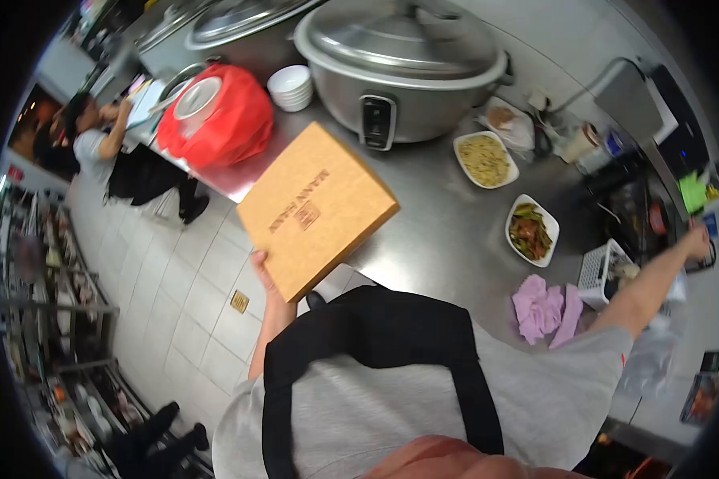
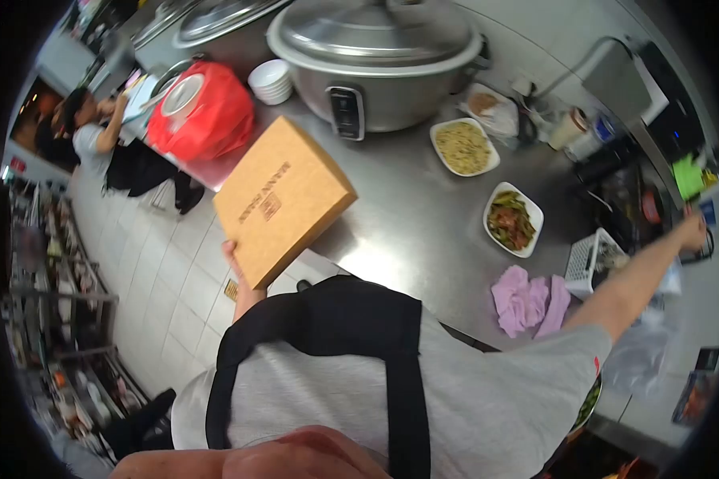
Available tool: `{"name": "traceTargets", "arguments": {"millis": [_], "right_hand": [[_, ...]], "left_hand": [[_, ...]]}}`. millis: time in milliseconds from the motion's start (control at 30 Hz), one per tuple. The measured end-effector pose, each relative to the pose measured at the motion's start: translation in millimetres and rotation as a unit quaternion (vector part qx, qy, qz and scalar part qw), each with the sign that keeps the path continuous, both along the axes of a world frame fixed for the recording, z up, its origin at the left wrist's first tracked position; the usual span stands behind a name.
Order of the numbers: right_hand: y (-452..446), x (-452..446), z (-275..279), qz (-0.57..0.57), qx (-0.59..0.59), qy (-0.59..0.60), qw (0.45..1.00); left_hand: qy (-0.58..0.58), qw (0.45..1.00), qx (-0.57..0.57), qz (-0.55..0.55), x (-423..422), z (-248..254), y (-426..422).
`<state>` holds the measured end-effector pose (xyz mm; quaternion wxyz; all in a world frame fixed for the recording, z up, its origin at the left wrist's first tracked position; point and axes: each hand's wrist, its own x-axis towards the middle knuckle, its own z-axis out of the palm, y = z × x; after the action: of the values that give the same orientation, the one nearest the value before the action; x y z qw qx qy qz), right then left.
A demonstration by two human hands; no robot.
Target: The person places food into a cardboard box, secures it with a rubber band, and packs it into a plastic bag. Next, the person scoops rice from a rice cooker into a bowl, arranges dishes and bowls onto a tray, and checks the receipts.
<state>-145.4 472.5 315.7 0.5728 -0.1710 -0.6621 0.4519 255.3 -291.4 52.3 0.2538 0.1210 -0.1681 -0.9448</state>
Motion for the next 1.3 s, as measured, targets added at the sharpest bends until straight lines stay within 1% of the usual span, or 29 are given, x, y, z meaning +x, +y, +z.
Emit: {"name": "traceTargets", "arguments": {"millis": [33,67,100,133,167,200,233,267,300,333,367,433,467,533,567,633,667,733,767,833,867,967,1033,1133,1167,1233,1267,1300], "right_hand": [[-3,5,-3,-0.042,-0.007,-0.022,0.999],[-26,10,-10,0.013,0.009,0.059,0.998],[-65,22,-19,0.068,0.022,0.141,0.988],[-100,31,-35,0.237,-0.031,0.109,0.965],[-145,51,-50,0.394,-0.084,0.072,0.912],[-255,101,-52,0.475,-0.118,0.036,0.871],[-310,122,-81,0.574,-0.148,-0.021,0.805],[-360,140,-107,0.672,-0.222,-0.091,0.700],[-409,158,-130,0.764,-0.174,-0.102,0.613],[-453,180,-141,0.822,-0.229,-0.158,0.497],[-486,188,-152,0.870,-0.190,-0.152,0.429],[-537,201,-159,0.892,-0.268,-0.158,0.328],[-561,205,-157,0.896,-0.271,-0.153,0.318],[-588,207,-148,0.938,-0.188,-0.175,0.231],[-595,209,-148,0.940,-0.186,-0.175,0.226],[-610,215,-146,0.942,-0.135,-0.194,0.238],[-616,216,-146,0.944,-0.132,-0.195,0.233],[-627,221,-147,0.941,-0.092,-0.216,0.245],[-633,224,-147,0.942,-0.091,-0.218,0.238],[-642,228,-146,0.936,-0.064,-0.235,0.254],[-646,230,-147,0.937,-0.063,-0.236,0.251],[-658,233,-151,0.930,-0.055,-0.253,0.259],[-663,234,-153,0.926,-0.037,-0.256,0.275],[-669,245,-151,0.921,-0.033,-0.272,0.277],[-671,247,-153,0.923,-0.029,-0.273,0.269],[-675,246,-160,0.922,-0.041,-0.281,0.262],[-677,243,-167,0.925,-0.036,-0.281,0.254],[-678,239,-177,0.931,-0.051,-0.294,0.208]], "left_hand": [[0.015,1.000,0.010,-0.005,-2,2,1],[0.011,1.000,0.012,0.013,-2,2,-2],[0.044,0.998,0.033,-0.019,-1,-1,-4],[0.080,0.994,0.050,-0.053,-2,-2,-8],[0.078,0.995,0.049,-0.044,-4,-1,-12],[0.093,0.992,0.052,-0.066,-3,-1,-16],[0.109,0.989,0.054,-0.090,-2,0,-20],[0.105,0.990,0.051,-0.085,0,1,-20],[0.121,0.987,0.055,-0.090,-2,4,-22],[0.136,0.984,0.059,-0.097,-2,8,-25],[0.134,0.985,0.052,-0.097,-1,12,-28],[0.129,0.979,0.070,-0.138,6,16,-33],[0.127,0.981,0.060,-0.132,13,19,-39],[0.130,0.982,0.045,-0.126,17,20,-40],[0.132,0.983,0.043,-0.121,20,17,-42],[0.169,0.979,0.007,-0.116,28,10,-49],[0.170,0.979,0.007,-0.110,31,7,-52],[0.154,0.983,0.020,-0.102,41,2,-56],[0.153,0.983,0.021,-0.095,45,1,-58],[0.152,0.984,-0.001,-0.090,49,1,-62],[0.152,0.985,-0.001,-0.087,52,1,-63],[0.149,0.985,0.005,-0.085,56,9,-64],[0.137,0.988,0.024,-0.068,57,16,-62],[0.146,0.987,0.030,-0.060,59,18,-65],[0.148,0.987,0.029,-0.050,62,18,-68],[0.153,0.983,0.031,-0.098,66,16,-76],[0.155,0.983,0.029,-0.088,69,16,-78],[0.157,0.982,0.025,-0.098,70,17,-80]]}}
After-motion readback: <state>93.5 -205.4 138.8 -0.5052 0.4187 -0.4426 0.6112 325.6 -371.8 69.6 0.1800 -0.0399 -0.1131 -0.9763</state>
